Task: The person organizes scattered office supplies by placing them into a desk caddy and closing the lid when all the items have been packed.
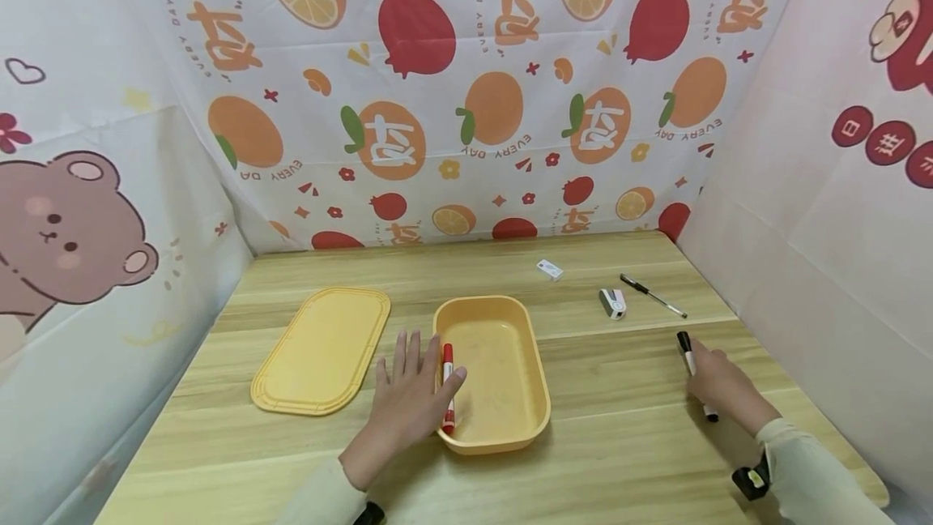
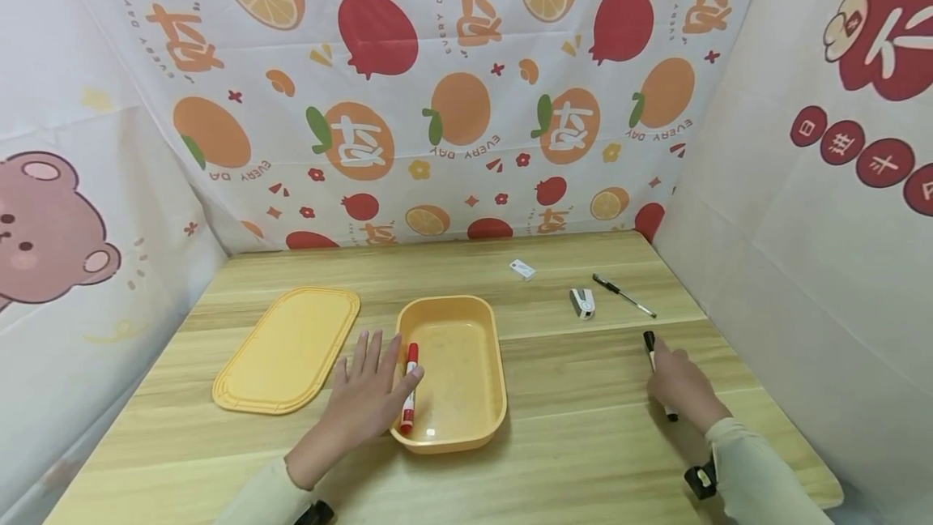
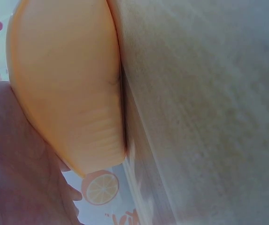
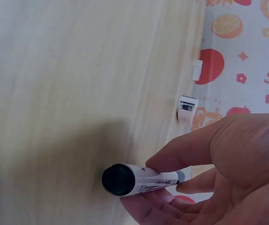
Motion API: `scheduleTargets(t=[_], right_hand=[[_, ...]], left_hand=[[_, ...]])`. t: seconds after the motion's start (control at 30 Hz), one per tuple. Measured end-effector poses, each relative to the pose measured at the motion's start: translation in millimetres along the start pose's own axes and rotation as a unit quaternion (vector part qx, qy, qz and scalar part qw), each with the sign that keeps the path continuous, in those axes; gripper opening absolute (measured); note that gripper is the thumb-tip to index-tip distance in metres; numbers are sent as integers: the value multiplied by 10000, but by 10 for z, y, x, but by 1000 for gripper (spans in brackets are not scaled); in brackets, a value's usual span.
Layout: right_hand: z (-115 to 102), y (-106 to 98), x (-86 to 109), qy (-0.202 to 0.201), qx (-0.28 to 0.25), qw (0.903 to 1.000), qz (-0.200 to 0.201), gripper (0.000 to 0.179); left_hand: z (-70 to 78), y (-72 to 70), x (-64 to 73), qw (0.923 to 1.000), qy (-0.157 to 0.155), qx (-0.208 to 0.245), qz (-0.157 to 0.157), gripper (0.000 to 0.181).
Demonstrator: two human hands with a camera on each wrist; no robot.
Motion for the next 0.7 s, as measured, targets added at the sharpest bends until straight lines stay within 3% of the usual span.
scheduleTargets(t=[0.3, 0.5, 0.7], right_hand=[[-135, -91, 6, -230, -1107, 9935, 146, 79], [-371, -112, 50, -176, -2378, 9711, 86, 85], [-692, -170, 110, -407, -3080, 9505, 11, 85]], left_hand=[[0, 3, 8, 10000, -2, 52, 7, 82], [-11, 3, 6, 10000, -27, 93, 4, 83], [-7, 4, 9, 9999, -17, 109, 26, 83]])
Point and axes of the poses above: each hand's wrist, its own x-axis away from the middle knuckle, its own y-axis out of the palm, z = x × y, the point moved 7 cm from there along -x, towards the middle knuckle, and after that the axes turned 5 degrees about -y, right-handed, at the moved point
